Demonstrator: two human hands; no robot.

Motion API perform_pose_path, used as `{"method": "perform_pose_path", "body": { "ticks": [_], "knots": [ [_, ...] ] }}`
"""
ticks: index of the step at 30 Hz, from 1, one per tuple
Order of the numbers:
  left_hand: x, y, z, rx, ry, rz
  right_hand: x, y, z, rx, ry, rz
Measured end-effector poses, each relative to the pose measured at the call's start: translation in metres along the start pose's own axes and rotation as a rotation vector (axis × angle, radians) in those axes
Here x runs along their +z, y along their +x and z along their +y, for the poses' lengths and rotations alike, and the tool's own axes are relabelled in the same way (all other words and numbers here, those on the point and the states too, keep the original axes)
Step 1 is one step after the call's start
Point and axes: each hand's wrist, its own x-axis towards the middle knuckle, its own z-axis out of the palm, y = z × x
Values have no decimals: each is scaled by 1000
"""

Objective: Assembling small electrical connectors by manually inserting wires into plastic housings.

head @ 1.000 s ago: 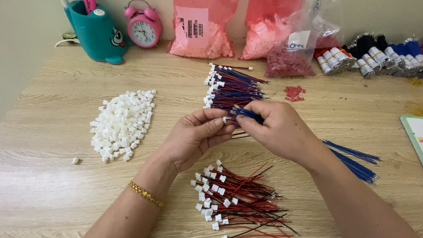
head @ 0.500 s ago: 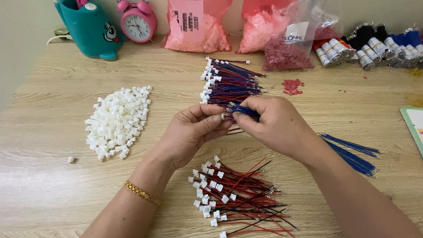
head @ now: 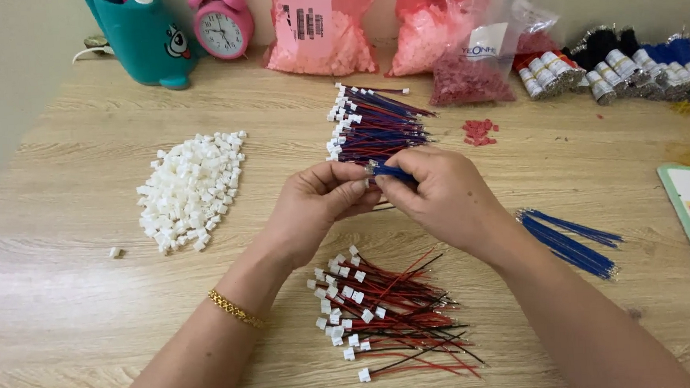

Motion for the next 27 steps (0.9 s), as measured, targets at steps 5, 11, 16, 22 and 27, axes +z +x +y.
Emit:
{"method": "perform_pose_path", "body": {
  "ticks": [5, 11, 16, 22, 27],
  "knots": [
    [1, 7, 20, 60, 141, 5, -17, -1, -1, 23, -8, -28],
    [38, -4, 92, -190, 355, 252, -62, -9, 45, 303, -140, 55],
    [34, -7, 80, -141, 719, 156, -63, -26, 40, 287, -19, 33],
    [38, -62, 87, -65, 1198, -94, -56, -37, 21, 227, -5, 0],
    [21, -109, 75, 28, 1305, -333, -44, -61, 2, 262, 70, -141]
  ]
}}
